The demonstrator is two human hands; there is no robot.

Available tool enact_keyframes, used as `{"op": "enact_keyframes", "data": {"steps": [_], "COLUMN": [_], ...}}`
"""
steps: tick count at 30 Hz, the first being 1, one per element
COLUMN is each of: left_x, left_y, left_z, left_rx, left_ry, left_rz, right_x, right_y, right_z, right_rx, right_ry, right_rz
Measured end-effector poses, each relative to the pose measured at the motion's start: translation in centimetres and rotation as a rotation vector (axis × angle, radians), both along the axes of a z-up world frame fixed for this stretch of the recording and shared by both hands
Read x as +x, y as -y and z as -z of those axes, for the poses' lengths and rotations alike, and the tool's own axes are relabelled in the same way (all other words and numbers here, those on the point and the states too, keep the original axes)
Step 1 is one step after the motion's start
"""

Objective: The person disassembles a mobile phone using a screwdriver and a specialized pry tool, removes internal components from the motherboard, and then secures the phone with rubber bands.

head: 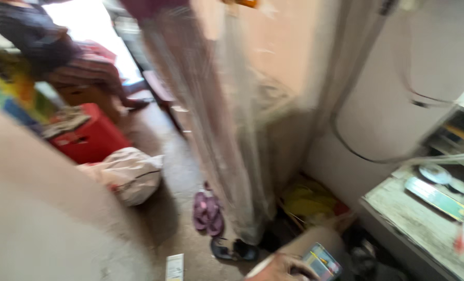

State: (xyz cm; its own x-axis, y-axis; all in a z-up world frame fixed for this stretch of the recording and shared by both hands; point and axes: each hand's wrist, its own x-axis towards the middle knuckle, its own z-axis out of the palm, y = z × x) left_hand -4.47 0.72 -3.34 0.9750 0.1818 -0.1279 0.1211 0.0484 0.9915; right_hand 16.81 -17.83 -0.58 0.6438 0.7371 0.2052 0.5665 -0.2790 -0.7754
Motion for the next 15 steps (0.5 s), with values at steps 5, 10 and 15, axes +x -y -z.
{"op": "enact_keyframes", "data": {"steps": [5,10,15], "left_x": [-0.1,0.9,0.9], "left_y": [0.0,1.0,1.3], "left_z": [-2.0,0.0,1.0], "left_rx": [0.074,0.000,-0.126], "left_ry": [-0.128,-0.012,-0.096], "left_rz": [-0.050,-0.086,-0.119], "right_x": [-1.2,-3.8,-2.7], "right_y": [6.0,7.7,7.3], "right_z": [-5.4,-10.8,-13.8], "right_rx": [-0.072,-0.231,-0.189], "right_ry": [0.001,-0.134,-0.126], "right_rz": [0.153,0.416,0.557]}}
